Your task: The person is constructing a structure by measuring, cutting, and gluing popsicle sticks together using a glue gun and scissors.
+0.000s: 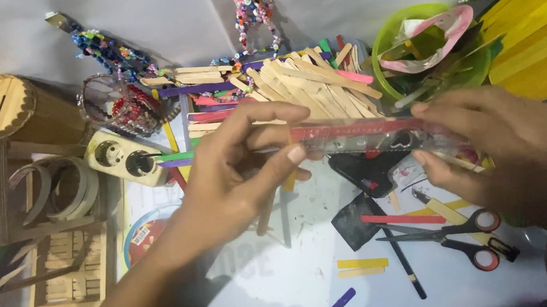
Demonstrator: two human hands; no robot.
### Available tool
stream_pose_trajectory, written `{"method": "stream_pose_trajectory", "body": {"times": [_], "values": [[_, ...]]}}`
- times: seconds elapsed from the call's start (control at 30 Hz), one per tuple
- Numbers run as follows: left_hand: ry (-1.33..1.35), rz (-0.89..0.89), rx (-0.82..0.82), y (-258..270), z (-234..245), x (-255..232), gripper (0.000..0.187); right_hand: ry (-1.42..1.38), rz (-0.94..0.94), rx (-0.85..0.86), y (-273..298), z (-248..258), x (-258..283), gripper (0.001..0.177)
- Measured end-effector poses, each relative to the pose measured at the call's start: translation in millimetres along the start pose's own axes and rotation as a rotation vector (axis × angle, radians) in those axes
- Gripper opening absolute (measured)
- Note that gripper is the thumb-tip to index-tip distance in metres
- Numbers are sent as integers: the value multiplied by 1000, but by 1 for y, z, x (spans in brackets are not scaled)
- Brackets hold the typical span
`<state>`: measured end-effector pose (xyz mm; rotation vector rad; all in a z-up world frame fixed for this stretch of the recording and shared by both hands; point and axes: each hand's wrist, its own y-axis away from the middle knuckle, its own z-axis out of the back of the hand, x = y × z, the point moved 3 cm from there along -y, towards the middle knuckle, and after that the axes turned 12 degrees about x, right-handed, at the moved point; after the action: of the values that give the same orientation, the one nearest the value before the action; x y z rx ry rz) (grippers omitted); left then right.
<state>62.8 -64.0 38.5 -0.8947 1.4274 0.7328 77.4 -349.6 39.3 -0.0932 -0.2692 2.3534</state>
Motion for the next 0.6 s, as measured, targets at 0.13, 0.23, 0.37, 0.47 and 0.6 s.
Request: {"method": "stream_pose_trajectory", "body": {"times": [0.13, 0.23, 0.37, 0.47, 0.6], "values": [[-81, -85, 12, -1, -13, 1, 31, 16, -56, 124, 2, -7, 4, 56], [-81, -9, 29, 0, -20, 2, 36, 83, -127, 218, 3, -12, 8, 47], [-103, -8, 48, 0, -22, 3, 39, 10, -168, 380, 1, -16, 1, 42], [26, -21, 45, 0, -26, 2, 32, -34, 65, 159, 6, -8, 5, 35], [147, -8, 19, 2, -32, 8, 34, -102, 327, 82, -9, 18, 9, 35]]}}
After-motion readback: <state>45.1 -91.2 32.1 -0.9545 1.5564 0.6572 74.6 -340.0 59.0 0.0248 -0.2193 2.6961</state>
